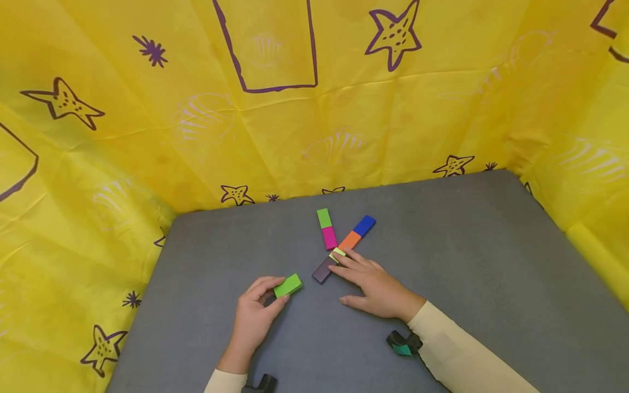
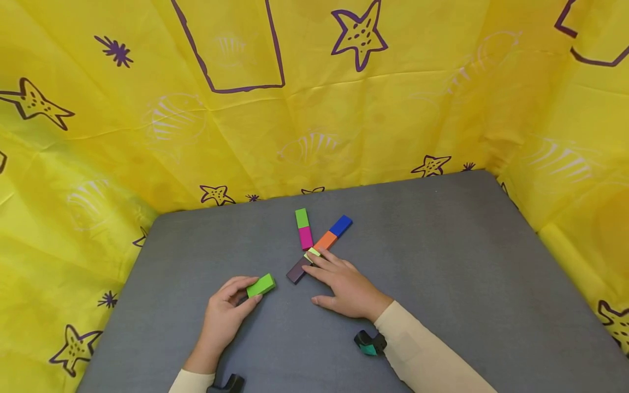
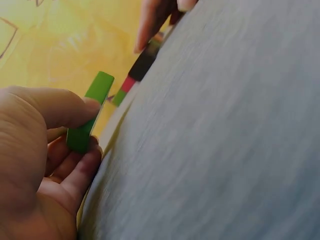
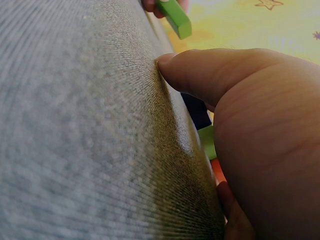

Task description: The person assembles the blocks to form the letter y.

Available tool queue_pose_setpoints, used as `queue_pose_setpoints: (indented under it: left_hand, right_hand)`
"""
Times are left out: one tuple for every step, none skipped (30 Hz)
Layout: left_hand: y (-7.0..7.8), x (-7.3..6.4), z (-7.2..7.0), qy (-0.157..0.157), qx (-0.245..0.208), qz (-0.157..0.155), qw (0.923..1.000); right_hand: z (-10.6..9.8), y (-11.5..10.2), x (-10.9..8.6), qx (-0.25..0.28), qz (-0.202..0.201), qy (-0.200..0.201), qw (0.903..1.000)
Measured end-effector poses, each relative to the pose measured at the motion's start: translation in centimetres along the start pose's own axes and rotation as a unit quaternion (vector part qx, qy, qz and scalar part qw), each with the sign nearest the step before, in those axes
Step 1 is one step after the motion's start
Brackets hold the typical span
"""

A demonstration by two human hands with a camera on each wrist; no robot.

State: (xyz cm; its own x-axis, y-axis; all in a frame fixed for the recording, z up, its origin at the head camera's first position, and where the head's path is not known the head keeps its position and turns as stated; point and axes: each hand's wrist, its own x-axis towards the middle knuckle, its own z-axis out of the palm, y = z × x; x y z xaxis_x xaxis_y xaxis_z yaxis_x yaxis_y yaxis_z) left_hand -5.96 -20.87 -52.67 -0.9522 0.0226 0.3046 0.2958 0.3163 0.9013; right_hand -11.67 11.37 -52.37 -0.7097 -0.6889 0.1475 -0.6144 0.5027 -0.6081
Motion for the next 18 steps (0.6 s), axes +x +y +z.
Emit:
queue_pose_setpoints:
  left_hand:
    - [0.1, 0.0, 0.3, -0.002, -0.001, 0.002, 1.0000]
    - [0.2, -0.1, 0.5, -0.004, -0.001, 0.003, 1.0000]
    - [0.2, -0.1, 0.7, -0.006, -0.001, 0.005, 1.0000]
    - [0.3, -0.2, 0.9, -0.008, 0.003, 0.009, 0.9999]
    - [0.4, -0.2, 1.1, -0.008, 0.006, 0.013, 0.9999]
    - [0.6, -0.2, 1.3, -0.007, 0.011, 0.018, 0.9998]
    - [0.6, -0.2, 1.5, -0.005, 0.019, 0.021, 0.9996]
    - [0.7, -0.2, 1.6, -0.002, 0.028, 0.024, 0.9993]
    - [0.8, -0.2, 1.7, 0.001, 0.038, 0.028, 0.9989]
    - [0.8, -0.2, 1.8, 0.004, 0.050, 0.032, 0.9983]
    - [0.8, -0.2, 1.9, 0.006, 0.059, 0.037, 0.9975]
    - [0.8, -0.2, 1.9, 0.006, 0.072, 0.043, 0.9964]
    - [0.7, -0.2, 2.0, 0.004, 0.084, 0.048, 0.9953]
    - [0.7, -0.1, 2.1, 0.003, 0.095, 0.056, 0.9938]
    - [0.6, -0.1, 2.1, 0.002, 0.107, 0.063, 0.9922]
    - [0.6, -0.1, 2.2, 0.000, 0.118, 0.070, 0.9906]
    - [0.7, 0.0, 2.2, 0.000, 0.128, 0.075, 0.9890]
    - [0.7, 0.0, 2.3, -0.001, 0.137, 0.080, 0.9872]
  right_hand:
    - [0.0, 0.0, 0.0, 0.000, 0.000, 0.000, 1.0000]
    - [0.0, 0.0, 0.0, 0.000, 0.000, 0.000, 1.0000]
    - [0.0, 0.0, 0.0, 0.000, 0.000, -0.001, 1.0000]
    - [0.1, 0.0, 0.1, 0.000, 0.001, -0.001, 1.0000]
    - [0.1, 0.0, 0.1, 0.001, 0.001, -0.001, 1.0000]
    - [0.1, 0.0, 0.1, 0.001, 0.001, -0.002, 1.0000]
    - [0.1, 0.0, 0.1, 0.001, 0.001, -0.002, 1.0000]
    - [0.1, 0.0, 0.1, 0.001, 0.000, -0.002, 1.0000]
    - [0.1, 0.0, 0.1, 0.001, 0.000, -0.002, 1.0000]
    - [0.1, 0.0, 0.1, 0.000, 0.000, -0.003, 1.0000]
    - [0.2, 0.0, 0.1, 0.000, 0.000, -0.003, 1.0000]
    - [0.2, 0.0, 0.1, 0.000, 0.000, -0.003, 1.0000]
    - [0.2, 0.0, 0.1, 0.000, 0.001, -0.003, 1.0000]
    - [0.2, 0.0, 0.1, 0.000, 0.002, -0.003, 1.0000]
    - [0.1, 0.0, 0.1, 0.000, 0.003, -0.003, 1.0000]
    - [0.2, 0.0, 0.1, 0.000, 0.004, -0.003, 1.0000]
    - [0.1, 0.0, 0.1, 0.000, 0.005, -0.003, 1.0000]
    - [0.1, 0.0, 0.1, 0.000, 0.006, -0.004, 1.0000]
